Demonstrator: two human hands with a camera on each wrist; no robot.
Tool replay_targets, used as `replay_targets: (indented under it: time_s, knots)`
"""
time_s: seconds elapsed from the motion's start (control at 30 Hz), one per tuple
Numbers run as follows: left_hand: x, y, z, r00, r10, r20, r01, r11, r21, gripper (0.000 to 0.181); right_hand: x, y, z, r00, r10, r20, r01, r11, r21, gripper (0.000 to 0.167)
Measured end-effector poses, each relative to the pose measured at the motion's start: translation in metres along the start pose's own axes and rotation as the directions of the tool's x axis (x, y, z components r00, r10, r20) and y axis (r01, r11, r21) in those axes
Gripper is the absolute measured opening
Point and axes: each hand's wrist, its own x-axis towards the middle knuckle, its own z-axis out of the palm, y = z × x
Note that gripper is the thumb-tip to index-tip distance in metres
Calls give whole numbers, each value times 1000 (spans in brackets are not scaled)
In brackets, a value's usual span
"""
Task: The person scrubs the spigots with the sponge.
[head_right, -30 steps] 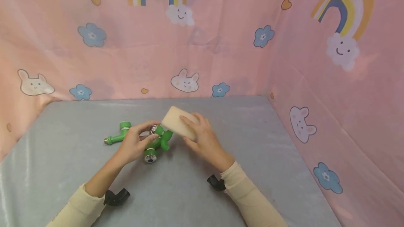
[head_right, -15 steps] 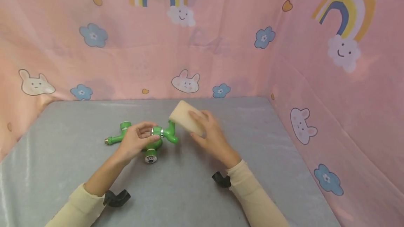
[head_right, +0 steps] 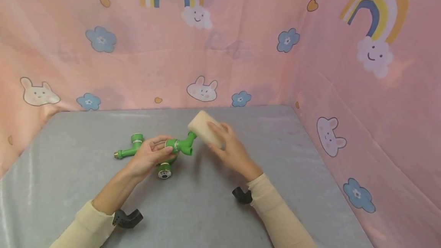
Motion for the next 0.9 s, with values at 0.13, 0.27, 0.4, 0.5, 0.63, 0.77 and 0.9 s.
replay_targets:
  time_s: [0.13,0.27,0.4,0.5,0.63,0.77,0.9]
  knots:
    - [1,0,0,999,-40,-26,39,998,-40,43,1,0,-3,999,-14,-34,14,1000,4,69]
    - [1,3,-2,994,-84,-67,75,989,-131,53,0,-14,-2,990,-126,-55,127,992,17,71]
    - [2,4,-3,994,-104,-32,94,967,-237,48,-2,-27,5,980,-198,-28,198,980,-4,69]
    - [1,3,-2,993,-107,59,119,954,-277,39,-4,-28,11,983,-182,-14,182,983,-30,68]
    - [0,2,0,985,-112,129,145,950,-276,36,-2,-19,11,993,-115,-25,113,992,-61,69]
    - [-1,2,-1,988,-112,108,136,957,-255,34,1,-4,6,997,-52,-53,46,994,-104,69]
    - [1,1,-1,991,-120,64,131,968,-216,33,2,-3,0,988,-80,-132,63,990,-130,67]
